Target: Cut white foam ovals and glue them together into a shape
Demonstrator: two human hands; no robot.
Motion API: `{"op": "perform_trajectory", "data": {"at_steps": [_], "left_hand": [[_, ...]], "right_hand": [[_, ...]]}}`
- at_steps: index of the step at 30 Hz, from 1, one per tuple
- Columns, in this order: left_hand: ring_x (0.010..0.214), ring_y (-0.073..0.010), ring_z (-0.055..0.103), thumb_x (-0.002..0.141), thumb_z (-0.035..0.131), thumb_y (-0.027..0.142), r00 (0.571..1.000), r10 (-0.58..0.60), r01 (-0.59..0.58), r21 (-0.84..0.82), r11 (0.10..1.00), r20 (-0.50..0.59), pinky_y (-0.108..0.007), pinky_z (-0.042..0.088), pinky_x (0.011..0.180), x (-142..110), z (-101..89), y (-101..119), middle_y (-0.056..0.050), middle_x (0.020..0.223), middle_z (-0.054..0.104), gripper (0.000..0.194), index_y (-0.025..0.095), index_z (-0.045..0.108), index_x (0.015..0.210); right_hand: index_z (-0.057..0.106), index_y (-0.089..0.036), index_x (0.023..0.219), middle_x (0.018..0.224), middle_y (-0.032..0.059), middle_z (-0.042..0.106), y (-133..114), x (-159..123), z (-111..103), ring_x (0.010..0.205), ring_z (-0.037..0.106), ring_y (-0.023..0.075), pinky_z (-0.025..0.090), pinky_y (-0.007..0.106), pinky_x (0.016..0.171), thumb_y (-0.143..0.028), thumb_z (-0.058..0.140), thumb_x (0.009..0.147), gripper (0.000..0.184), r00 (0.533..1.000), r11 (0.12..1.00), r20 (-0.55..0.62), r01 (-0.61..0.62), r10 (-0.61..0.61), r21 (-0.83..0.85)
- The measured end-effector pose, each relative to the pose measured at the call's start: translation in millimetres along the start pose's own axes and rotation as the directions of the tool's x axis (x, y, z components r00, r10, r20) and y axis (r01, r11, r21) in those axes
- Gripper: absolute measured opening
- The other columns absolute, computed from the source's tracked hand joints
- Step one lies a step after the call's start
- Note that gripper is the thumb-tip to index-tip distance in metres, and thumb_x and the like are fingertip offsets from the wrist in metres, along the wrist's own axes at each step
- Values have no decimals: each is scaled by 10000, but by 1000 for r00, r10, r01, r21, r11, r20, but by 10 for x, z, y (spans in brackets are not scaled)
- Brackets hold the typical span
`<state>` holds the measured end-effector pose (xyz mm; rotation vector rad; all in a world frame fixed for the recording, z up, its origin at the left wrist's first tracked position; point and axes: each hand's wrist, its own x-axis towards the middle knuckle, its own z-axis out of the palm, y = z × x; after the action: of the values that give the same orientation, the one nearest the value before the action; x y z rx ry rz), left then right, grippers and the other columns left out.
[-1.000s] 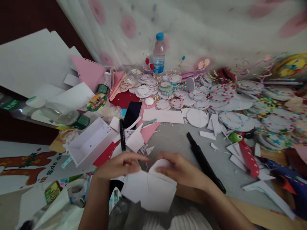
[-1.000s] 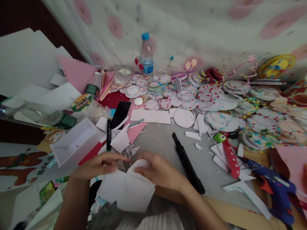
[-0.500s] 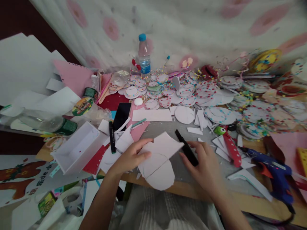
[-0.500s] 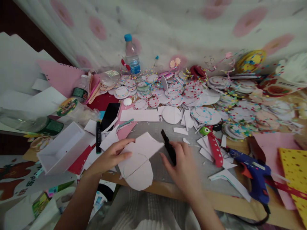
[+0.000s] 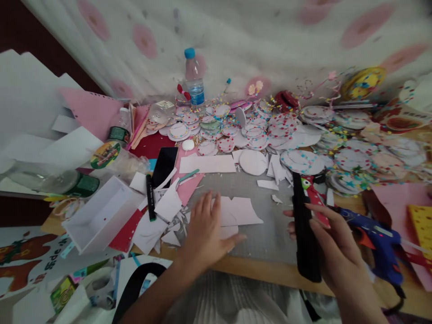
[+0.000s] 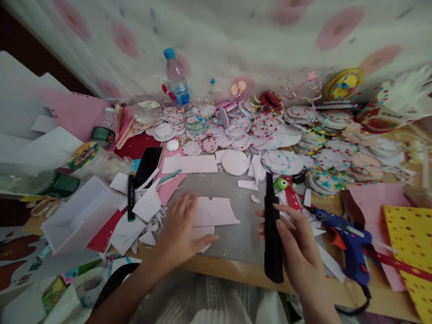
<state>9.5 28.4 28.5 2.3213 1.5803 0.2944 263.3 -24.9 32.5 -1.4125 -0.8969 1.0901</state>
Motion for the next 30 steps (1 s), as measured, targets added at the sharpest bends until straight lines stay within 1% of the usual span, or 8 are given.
{"op": "perform_trajectory", "data": {"at_steps": [5, 11, 14, 17, 19, 23, 26, 30], "left_hand": [[1444, -379, 159, 689, 731, 495, 963, 186, -184, -30, 982, 196, -555, 260, 1138, -108, 140, -86, -263, 1549, 191, 985, 55, 276, 1444], [1440, -271, 242, 700, 694, 273, 798, 528, -496, -182, 849, 289, -462, 223, 1184, 253, -7, -342, -161, 1540, 298, 790, 131, 387, 1413], [1405, -236, 333, 781, 601, 158, 753, 612, -582, -187, 791, 244, -430, 283, 1169, 338, -12, -371, -144, 1483, 414, 553, 125, 498, 1323], [1367, -211, 402, 889, 471, 102, 732, 675, -657, -161, 736, 98, -404, 345, 1144, 371, -49, -368, -141, 1392, 532, 396, 100, 531, 1280], [1338, -190, 444, 930, 403, 82, 747, 665, -659, -147, 737, -18, -388, 378, 1129, 402, -108, -362, -139, 1355, 568, 380, 91, 517, 1292], [1282, -169, 509, 958, 338, 74, 791, 578, -606, -128, 785, -199, -359, 447, 1081, 465, -165, -258, -142, 1320, 597, 383, 85, 499, 1305], [1261, -164, 528, 976, 310, 95, 740, 633, -659, -59, 750, -226, -354, 431, 1098, 425, -31, -33, -112, 1292, 624, 370, 92, 536, 1269], [1302, -177, 487, 990, 319, 137, 708, 698, -699, 39, 714, -108, -328, 372, 1138, 283, 269, 310, -102, 1360, 572, 366, 83, 553, 1267]], "right_hand": [[609, -329, 1232, 1117, 98, 722, -113, 83, -37, 891, 725, 251, 588, 279, 547, -428, 618, 824, 421, 973, 937, 152, -210, 173, 279], [617, -435, 1200, 1085, 49, 736, -46, 27, -47, 850, 731, 228, 572, 258, 538, -314, 777, 719, 521, 997, 949, 70, 5, -29, 316], [609, -439, 1204, 953, 31, 750, 13, -28, 6, 689, 707, 198, 540, 272, 490, -331, 774, 724, 518, 992, 953, 105, 33, -67, 300], [581, -397, 1247, 837, 15, 699, -5, -20, 99, 666, 641, 171, 516, 270, 516, -299, 797, 679, 616, 990, 946, 88, 79, -112, 314], [596, -360, 1223, 767, 0, 631, -59, 23, 163, 678, 583, 154, 497, 267, 552, -304, 807, 652, 611, 989, 927, 52, 109, -136, 359], [670, -346, 988, 561, -62, 476, -170, 140, 251, 538, 422, 113, 408, 242, 522, -353, 800, 659, 355, 982, 881, -21, 178, -188, 438], [651, -364, 981, 564, -73, 502, -171, 188, 260, 512, 420, 119, 394, 258, 526, -382, 762, 710, 294, 966, 889, -123, 256, -225, 380], [602, -330, 1078, 704, -56, 621, -76, 138, 207, 579, 556, 156, 454, 330, 620, -342, 719, 744, 354, 831, 913, -402, 408, -384, -28]]}}
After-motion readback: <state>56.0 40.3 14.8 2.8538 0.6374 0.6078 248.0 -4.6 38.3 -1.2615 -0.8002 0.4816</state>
